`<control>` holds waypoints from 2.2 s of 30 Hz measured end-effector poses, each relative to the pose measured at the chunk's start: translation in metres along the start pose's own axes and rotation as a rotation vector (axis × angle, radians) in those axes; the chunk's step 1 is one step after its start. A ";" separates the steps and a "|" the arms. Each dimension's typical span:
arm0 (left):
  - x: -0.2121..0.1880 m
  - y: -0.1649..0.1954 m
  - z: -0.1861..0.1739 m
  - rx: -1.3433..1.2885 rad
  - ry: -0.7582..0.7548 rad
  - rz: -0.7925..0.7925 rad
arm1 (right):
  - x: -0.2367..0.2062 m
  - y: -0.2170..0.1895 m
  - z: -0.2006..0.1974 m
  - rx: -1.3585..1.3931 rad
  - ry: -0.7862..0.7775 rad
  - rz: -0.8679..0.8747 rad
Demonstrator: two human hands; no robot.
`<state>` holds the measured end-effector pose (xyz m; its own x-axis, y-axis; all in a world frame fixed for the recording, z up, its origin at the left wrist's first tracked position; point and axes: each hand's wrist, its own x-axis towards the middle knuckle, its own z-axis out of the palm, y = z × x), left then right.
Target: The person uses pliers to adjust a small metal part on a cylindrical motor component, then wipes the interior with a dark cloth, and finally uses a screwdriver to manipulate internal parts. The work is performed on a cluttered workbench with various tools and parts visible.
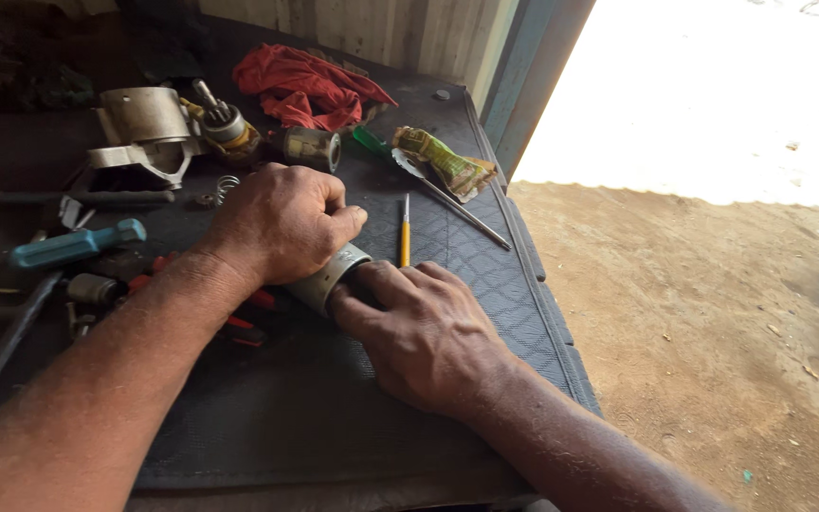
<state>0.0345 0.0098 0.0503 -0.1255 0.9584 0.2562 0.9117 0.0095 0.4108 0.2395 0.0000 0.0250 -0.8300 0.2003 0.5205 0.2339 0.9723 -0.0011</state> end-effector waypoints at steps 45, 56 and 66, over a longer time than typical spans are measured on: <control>0.001 0.001 0.004 -0.010 0.033 -0.011 | 0.020 -0.002 0.005 0.155 0.110 0.383; -0.001 -0.002 0.001 -0.016 -0.009 0.028 | 0.026 0.000 -0.001 0.251 -0.027 0.656; -0.006 -0.011 0.008 -0.020 0.096 0.054 | 0.022 -0.001 0.010 0.094 -0.048 0.489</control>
<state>0.0279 0.0065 0.0372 -0.1147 0.9256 0.3606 0.9101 -0.0476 0.4117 0.2163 0.0045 0.0277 -0.6573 0.6388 0.3998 0.5567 0.7692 -0.3138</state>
